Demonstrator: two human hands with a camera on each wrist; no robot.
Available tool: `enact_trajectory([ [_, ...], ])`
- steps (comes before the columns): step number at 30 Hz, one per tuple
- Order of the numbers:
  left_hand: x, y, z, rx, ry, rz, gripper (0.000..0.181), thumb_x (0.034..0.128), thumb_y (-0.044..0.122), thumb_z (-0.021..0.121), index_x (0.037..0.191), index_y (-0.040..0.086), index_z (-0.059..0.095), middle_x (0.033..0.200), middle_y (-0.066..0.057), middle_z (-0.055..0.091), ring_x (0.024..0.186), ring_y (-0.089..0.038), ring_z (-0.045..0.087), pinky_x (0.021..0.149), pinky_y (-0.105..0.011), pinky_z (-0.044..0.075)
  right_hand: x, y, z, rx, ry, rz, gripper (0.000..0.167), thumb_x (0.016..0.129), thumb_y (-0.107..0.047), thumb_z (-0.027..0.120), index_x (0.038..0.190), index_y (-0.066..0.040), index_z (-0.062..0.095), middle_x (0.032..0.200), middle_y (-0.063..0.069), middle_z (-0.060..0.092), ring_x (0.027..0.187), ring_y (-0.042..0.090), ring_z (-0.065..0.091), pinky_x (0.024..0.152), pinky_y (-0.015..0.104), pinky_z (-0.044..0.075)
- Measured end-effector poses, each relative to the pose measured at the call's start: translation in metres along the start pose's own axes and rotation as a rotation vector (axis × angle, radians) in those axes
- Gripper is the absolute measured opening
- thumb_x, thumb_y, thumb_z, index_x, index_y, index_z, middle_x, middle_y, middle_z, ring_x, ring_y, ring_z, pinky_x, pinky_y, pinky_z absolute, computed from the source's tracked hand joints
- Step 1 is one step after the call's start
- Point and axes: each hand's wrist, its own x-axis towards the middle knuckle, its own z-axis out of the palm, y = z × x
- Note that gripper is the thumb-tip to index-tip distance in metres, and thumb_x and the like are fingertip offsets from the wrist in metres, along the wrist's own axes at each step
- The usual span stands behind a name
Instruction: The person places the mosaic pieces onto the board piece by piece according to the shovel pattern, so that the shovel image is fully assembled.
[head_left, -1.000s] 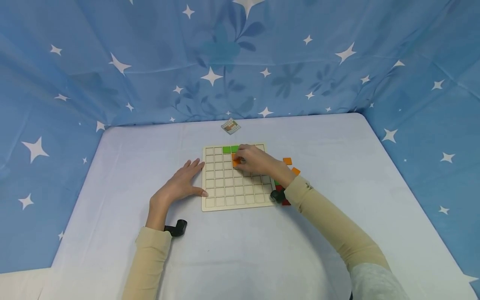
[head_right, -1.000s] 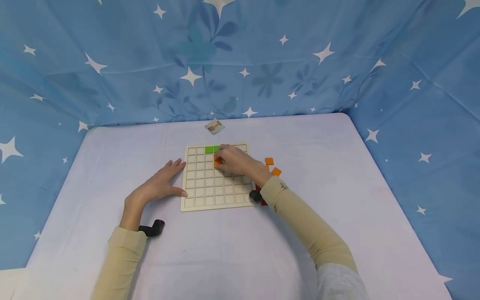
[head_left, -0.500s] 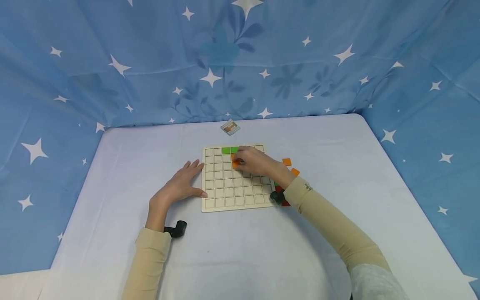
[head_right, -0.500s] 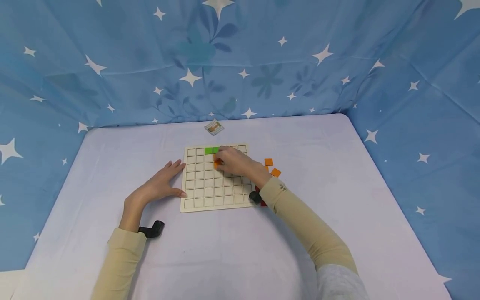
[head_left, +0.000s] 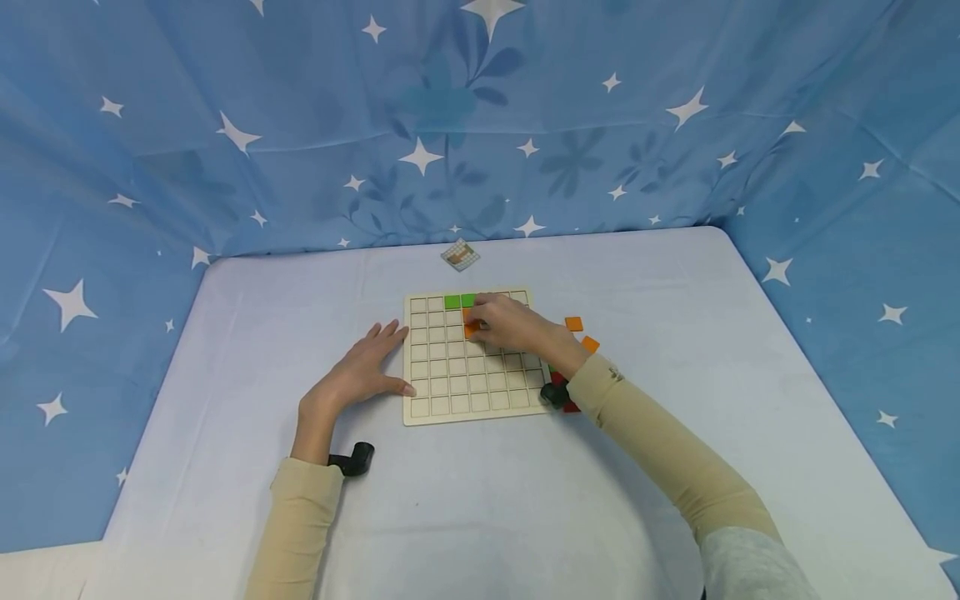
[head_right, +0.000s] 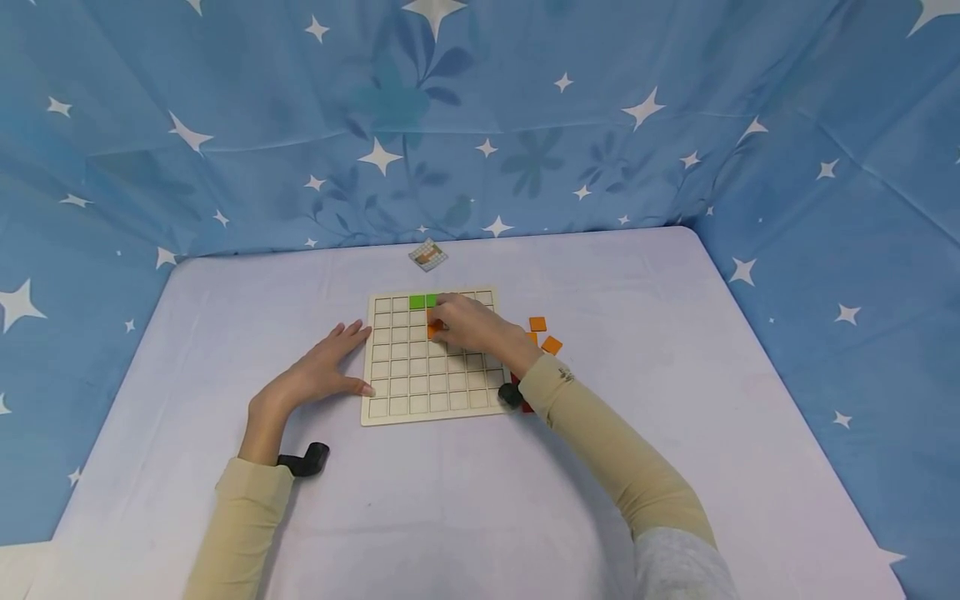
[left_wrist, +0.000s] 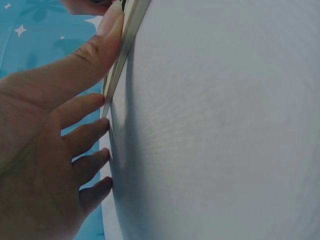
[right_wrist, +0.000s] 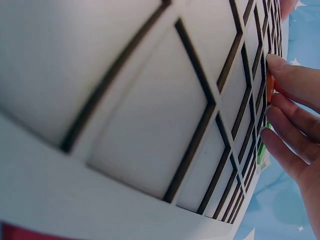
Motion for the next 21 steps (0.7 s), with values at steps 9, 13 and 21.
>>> enact_trajectory([
  [9, 0.002, 0.001, 0.001, 0.006, -0.006, -0.007, 0.106, 0.0813, 0.033, 0.088, 0.164, 0.008, 0.026, 0.173, -0.015, 0.012, 0.160, -0.040, 0.002, 0.125, -0.066, 0.012, -0.005, -0.001, -0.002, 0.024, 0.003, 0.011, 0.028, 0.094, -0.017, 0.077, 0.118, -0.004, 0.076, 0.108, 0.010, 0.067, 0.094, 0.021, 0.063, 0.083, 0.032, 0.057],
  [13, 0.001, 0.001, 0.001, 0.010, -0.005, -0.013, 0.106, 0.0815, 0.033, 0.088, 0.164, 0.008, 0.025, 0.173, -0.015, 0.012, 0.160, -0.040, 0.002, 0.126, -0.066, 0.012, -0.011, 0.001, -0.003, 0.034, 0.018, 0.021, 0.027, 0.094, -0.018, 0.077, 0.118, -0.005, 0.076, 0.108, 0.008, 0.069, 0.094, 0.021, 0.064, 0.084, 0.032, 0.057],
  [21, -0.001, 0.001, 0.000, 0.005, -0.003, 0.004, 0.107, 0.0811, 0.034, 0.088, 0.164, 0.008, 0.025, 0.173, -0.015, 0.012, 0.160, -0.040, 0.002, 0.125, -0.068, 0.012, -0.027, 0.006, -0.010, -0.012, 0.059, 0.043, 0.023, 0.096, -0.013, 0.074, 0.116, -0.005, 0.077, 0.114, 0.011, 0.072, 0.105, 0.025, 0.068, 0.090, 0.037, 0.059],
])
